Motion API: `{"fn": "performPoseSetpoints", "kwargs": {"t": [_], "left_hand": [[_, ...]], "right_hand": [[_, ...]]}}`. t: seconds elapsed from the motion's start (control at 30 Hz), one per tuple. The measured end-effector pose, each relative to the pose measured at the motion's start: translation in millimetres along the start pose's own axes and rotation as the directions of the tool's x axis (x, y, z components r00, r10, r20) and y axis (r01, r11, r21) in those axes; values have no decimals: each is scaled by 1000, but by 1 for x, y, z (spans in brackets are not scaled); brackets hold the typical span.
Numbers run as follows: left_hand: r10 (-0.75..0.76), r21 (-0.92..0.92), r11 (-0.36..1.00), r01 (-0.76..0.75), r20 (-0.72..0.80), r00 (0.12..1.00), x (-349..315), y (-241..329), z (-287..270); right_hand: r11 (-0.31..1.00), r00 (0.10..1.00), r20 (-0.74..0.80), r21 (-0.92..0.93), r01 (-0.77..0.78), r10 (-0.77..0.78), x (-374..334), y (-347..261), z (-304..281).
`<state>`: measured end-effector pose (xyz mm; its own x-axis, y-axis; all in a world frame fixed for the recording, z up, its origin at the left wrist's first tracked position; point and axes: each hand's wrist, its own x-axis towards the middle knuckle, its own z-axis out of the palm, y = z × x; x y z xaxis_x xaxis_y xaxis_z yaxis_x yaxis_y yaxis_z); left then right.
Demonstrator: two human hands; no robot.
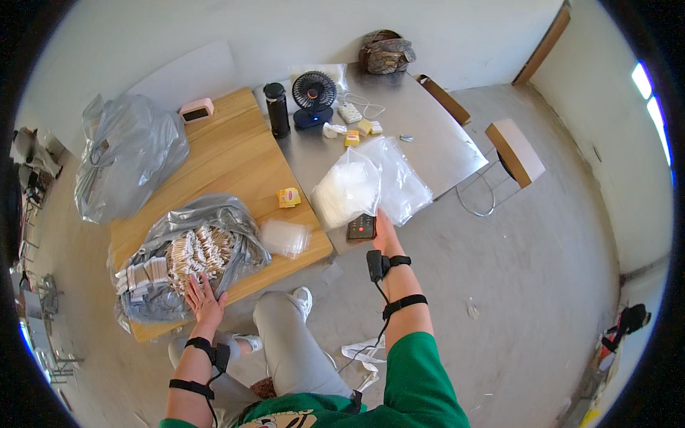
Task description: Sorting small white and pink packets from a large plastic bag into smaller groups on a table.
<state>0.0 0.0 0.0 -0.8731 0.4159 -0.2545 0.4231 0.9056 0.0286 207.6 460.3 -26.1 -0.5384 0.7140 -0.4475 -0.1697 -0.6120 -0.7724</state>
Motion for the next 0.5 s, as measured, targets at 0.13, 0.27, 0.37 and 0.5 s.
{"fn": "performPoseSetpoints", "kwargs": {"t": [0.13, 0.27, 0.37, 0.5], "left_hand": [[72, -10, 997, -73, -111, 991, 4, 2, 3], [71, -11, 997, -73, -129, 989, 4, -4, 5], [57, -51, 997, -61, -90, 994, 5, 6, -1], [63, -77, 994, -73, -121, 991, 3, -5, 6]], "right_hand": [[940, 976, 28, -265, 217, -218, -1, 4, 1], [937, 983, -17, -305, 168, -182, -2, 10, 6], [745, 943, 39, -603, 286, -330, 2, 11, -14], [813, 944, 90, -486, 320, -317, -29, 16, 12]]}}
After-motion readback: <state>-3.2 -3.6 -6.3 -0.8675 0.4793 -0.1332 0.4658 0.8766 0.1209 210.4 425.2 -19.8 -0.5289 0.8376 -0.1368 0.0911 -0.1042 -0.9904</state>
